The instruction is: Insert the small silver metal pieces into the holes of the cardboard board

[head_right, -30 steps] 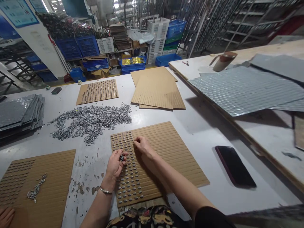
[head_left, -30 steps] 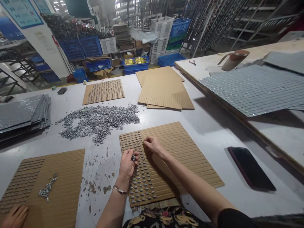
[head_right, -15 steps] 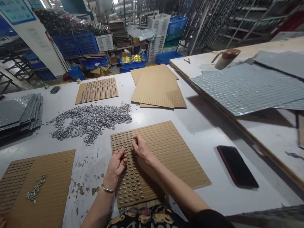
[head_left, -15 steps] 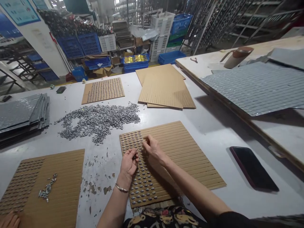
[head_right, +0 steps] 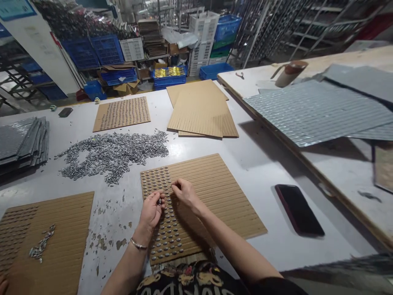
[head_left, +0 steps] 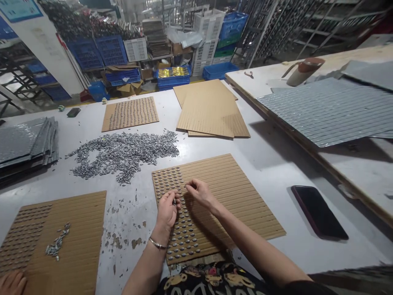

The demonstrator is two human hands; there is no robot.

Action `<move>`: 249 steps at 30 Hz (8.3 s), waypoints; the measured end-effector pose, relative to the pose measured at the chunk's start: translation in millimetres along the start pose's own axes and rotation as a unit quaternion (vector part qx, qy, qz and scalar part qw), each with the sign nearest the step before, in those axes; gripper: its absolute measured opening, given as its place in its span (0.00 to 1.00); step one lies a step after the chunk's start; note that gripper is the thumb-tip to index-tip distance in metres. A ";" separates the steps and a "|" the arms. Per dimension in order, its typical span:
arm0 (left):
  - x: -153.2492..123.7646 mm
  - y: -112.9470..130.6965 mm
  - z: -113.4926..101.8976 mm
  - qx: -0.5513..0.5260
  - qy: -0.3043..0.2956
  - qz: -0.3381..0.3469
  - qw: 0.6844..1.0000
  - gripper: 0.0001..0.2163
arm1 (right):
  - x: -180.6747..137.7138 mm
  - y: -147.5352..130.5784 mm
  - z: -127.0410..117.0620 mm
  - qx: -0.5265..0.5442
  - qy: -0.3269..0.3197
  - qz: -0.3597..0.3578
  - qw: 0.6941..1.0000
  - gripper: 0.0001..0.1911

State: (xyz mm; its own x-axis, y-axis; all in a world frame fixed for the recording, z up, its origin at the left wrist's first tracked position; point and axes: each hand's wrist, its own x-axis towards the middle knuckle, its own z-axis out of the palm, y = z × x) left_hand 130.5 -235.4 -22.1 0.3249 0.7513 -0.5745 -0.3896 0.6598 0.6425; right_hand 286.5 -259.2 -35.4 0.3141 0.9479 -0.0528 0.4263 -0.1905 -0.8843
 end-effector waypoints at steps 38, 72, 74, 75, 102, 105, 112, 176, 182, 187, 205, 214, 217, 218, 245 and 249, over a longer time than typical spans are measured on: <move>-3.8 0.6 -3.0 -0.014 -0.048 -0.023 0.998 0.17 | -7.3 -17.4 -4.0 0.045 -0.079 -0.076 0.993 0.09; -10.5 0.2 -14.9 0.004 0.008 -0.009 1.000 0.13 | 2.5 4.5 15.4 -0.099 0.041 0.029 0.994 0.07; -11.3 -1.9 -13.6 0.015 -0.010 -0.015 1.000 0.16 | -9.3 -2.3 11.6 -0.033 0.013 -0.027 0.999 0.07; -11.8 -3.5 -12.2 0.021 -0.021 -0.017 0.999 0.17 | -16.0 -6.1 9.4 -0.004 -0.014 -0.048 0.999 0.09; -14.1 3.7 -22.2 0.033 0.003 0.023 0.999 0.17 | 1.3 6.8 1.7 -0.202 -0.110 -0.075 0.970 0.07; -14.4 3.5 -21.0 0.040 0.006 0.030 0.999 0.16 | 5.6 7.6 5.9 -0.238 -0.105 -0.067 0.963 0.08; -15.9 2.4 -18.5 0.039 0.000 0.008 0.999 0.21 | 0.4 3.4 -2.7 -0.179 -0.066 -0.054 0.980 0.03; -28.5 -18.9 -9.2 0.090 -0.038 0.005 0.995 0.20 | -51.7 -20.3 -4.3 0.066 -0.101 -0.062 0.991 0.08; -33.9 -23.3 -5.4 0.072 -0.069 -0.046 0.994 0.20 | -60.7 -18.0 -10.0 0.078 -0.086 -0.091 0.989 0.08; -35.6 -27.9 -4.7 0.004 -0.093 -0.146 0.985 0.17 | -61.9 -2.6 -18.0 0.089 -0.069 -0.065 0.992 0.10; -68.0 10.9 -28.1 -0.051 0.062 0.004 0.997 0.06 | -30.6 5.2 0.2 -0.211 -0.097 -0.036 0.972 0.07; -79.3 28.4 -49.4 -0.102 0.079 -0.016 0.992 0.07 | -39.9 -16.1 -9.7 -0.155 -0.051 -0.020 0.986 0.06; -80.2 19.4 -34.9 -0.141 0.010 -0.083 0.987 0.14 | -60.6 -34.9 -13.9 -0.087 -0.090 -0.150 0.981 0.10; -79.7 15.7 -29.6 -0.143 -0.006 -0.099 0.985 0.16 | -67.1 -41.1 -14.3 -0.087 -0.115 -0.185 0.972 0.11; -72.2 0.4 -26.3 0.029 0.014 -0.034 0.999 0.14 | -55.5 6.3 -18.7 -0.139 -0.071 -0.041 0.987 0.10; -70.7 -3.2 -30.6 0.024 0.028 -0.037 0.999 0.16 | -56.0 2.9 -4.4 -0.242 -0.065 -0.032 0.967 0.12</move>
State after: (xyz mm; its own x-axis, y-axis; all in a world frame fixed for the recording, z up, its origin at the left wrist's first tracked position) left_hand 82.4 -291.1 1.0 0.3024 0.6999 -0.6470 -0.3248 0.7138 0.6204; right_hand 273.9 -313.9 -33.0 0.1783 0.9798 -0.0908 0.7989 -0.1980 -0.5679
